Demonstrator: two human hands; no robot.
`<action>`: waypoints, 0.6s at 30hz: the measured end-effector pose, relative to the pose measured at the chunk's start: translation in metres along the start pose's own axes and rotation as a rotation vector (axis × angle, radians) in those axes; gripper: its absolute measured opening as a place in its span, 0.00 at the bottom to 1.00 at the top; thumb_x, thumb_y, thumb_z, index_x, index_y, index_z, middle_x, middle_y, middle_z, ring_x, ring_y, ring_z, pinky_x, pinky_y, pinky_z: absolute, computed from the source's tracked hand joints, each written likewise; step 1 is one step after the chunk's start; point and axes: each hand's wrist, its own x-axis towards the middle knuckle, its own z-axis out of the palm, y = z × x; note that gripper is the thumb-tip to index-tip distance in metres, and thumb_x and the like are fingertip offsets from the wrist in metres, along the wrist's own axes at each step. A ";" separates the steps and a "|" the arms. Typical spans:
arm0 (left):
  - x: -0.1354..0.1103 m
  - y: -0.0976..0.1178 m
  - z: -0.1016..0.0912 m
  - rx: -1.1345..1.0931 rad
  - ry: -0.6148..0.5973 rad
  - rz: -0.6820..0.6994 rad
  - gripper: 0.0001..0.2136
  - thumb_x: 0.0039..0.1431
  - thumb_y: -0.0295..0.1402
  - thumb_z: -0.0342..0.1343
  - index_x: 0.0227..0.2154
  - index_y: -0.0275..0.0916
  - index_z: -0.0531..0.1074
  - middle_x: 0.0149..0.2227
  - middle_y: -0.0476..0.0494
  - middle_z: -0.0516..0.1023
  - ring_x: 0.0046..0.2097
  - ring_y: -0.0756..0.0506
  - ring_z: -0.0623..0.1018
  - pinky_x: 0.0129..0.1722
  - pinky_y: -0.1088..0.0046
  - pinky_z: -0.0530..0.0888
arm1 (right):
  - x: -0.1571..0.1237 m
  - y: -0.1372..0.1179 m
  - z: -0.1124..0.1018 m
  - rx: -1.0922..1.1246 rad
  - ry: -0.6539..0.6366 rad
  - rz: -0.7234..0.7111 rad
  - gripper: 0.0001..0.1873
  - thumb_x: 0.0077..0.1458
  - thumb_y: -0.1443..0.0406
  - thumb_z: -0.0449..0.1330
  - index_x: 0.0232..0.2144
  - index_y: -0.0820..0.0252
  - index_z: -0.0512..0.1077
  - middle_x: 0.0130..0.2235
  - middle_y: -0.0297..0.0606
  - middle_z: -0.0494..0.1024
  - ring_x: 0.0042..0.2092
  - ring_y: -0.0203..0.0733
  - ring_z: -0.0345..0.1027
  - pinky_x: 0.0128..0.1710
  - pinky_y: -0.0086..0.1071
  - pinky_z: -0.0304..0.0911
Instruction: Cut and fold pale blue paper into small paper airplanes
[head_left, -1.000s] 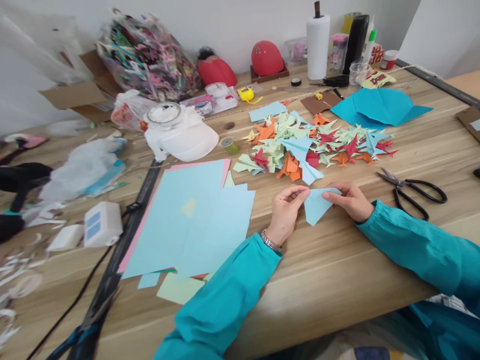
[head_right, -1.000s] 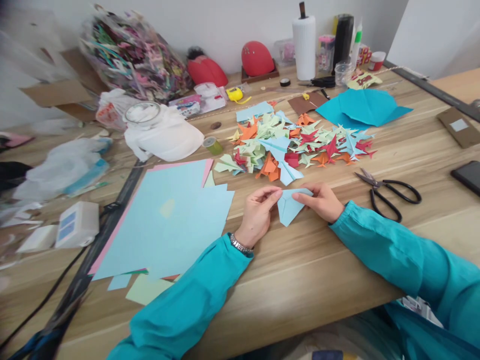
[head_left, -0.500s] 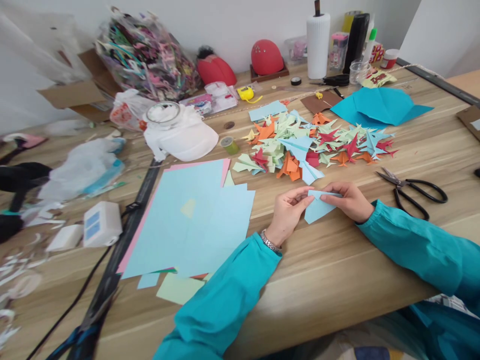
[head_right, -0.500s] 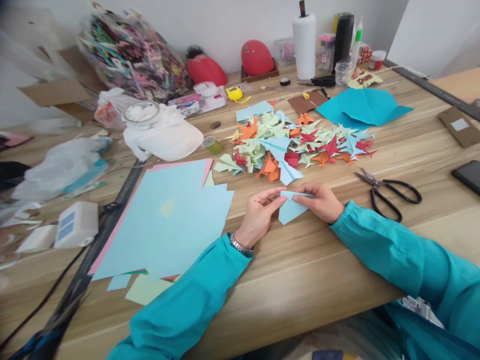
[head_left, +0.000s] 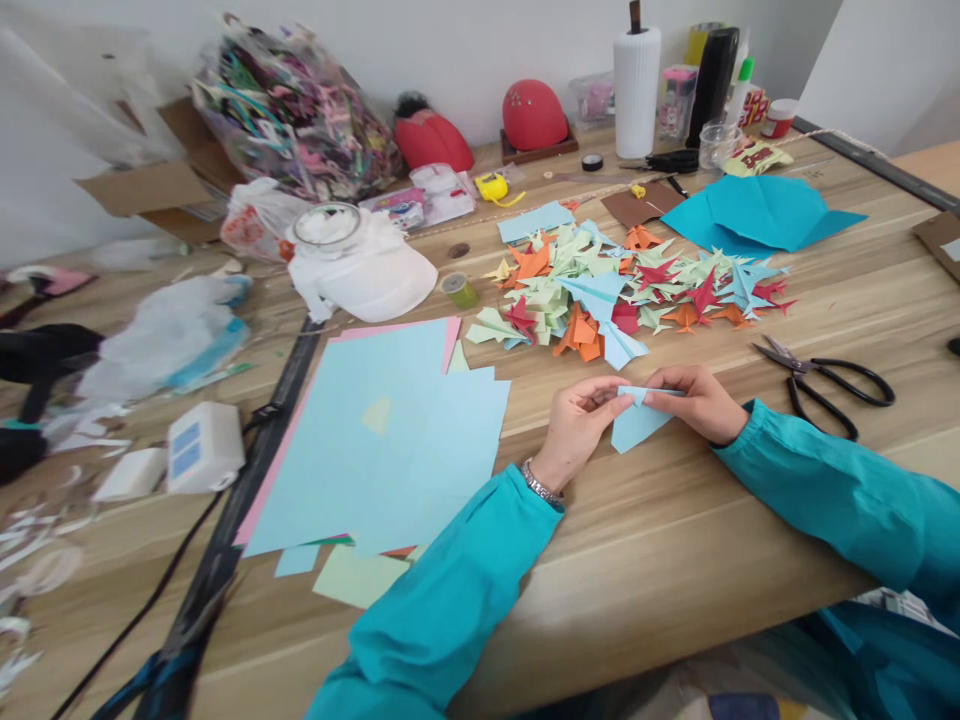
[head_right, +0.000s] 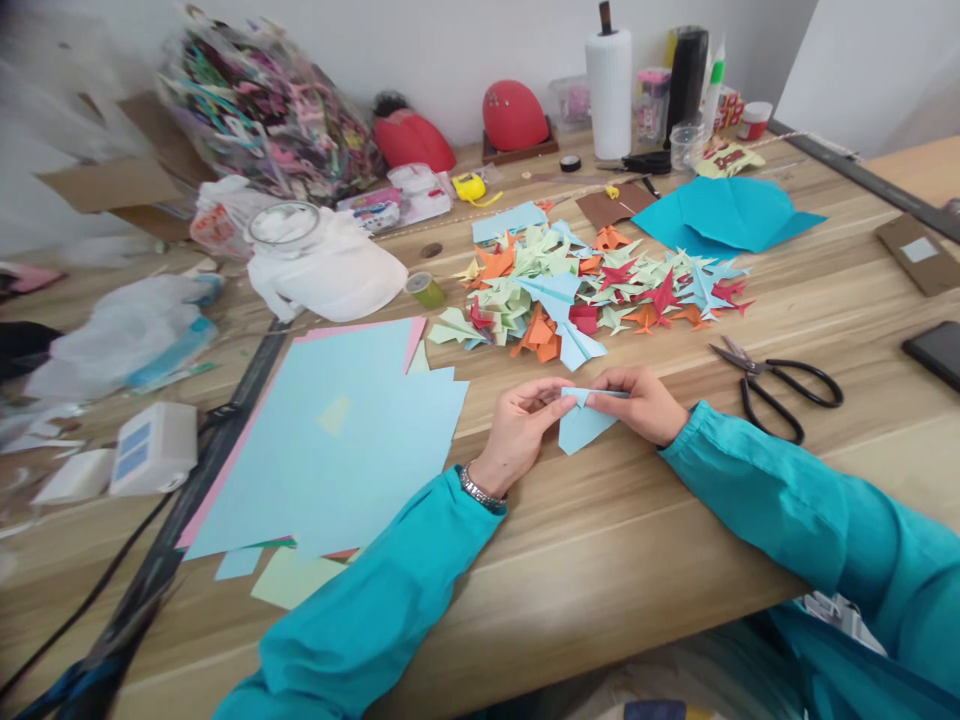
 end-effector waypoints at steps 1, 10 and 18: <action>0.000 0.000 0.000 0.003 -0.006 -0.003 0.12 0.40 0.35 0.68 0.30 0.38 0.78 0.28 0.48 0.78 0.29 0.52 0.74 0.31 0.76 0.71 | 0.000 0.000 0.000 0.001 -0.009 0.001 0.19 0.41 0.51 0.66 0.25 0.62 0.73 0.24 0.34 0.74 0.27 0.35 0.64 0.28 0.30 0.59; 0.001 -0.002 -0.002 -0.025 -0.044 -0.020 0.13 0.41 0.37 0.68 0.32 0.39 0.79 0.31 0.46 0.80 0.31 0.50 0.76 0.34 0.74 0.73 | -0.001 -0.002 0.001 0.055 -0.044 -0.007 0.20 0.42 0.50 0.65 0.21 0.62 0.72 0.21 0.32 0.70 0.24 0.33 0.59 0.25 0.29 0.56; 0.001 -0.001 -0.004 -0.003 -0.062 -0.011 0.11 0.42 0.37 0.67 0.29 0.39 0.79 0.29 0.47 0.80 0.30 0.51 0.74 0.32 0.75 0.71 | 0.000 0.002 -0.002 0.005 -0.081 -0.036 0.19 0.44 0.51 0.64 0.23 0.63 0.73 0.22 0.32 0.70 0.25 0.32 0.58 0.25 0.28 0.54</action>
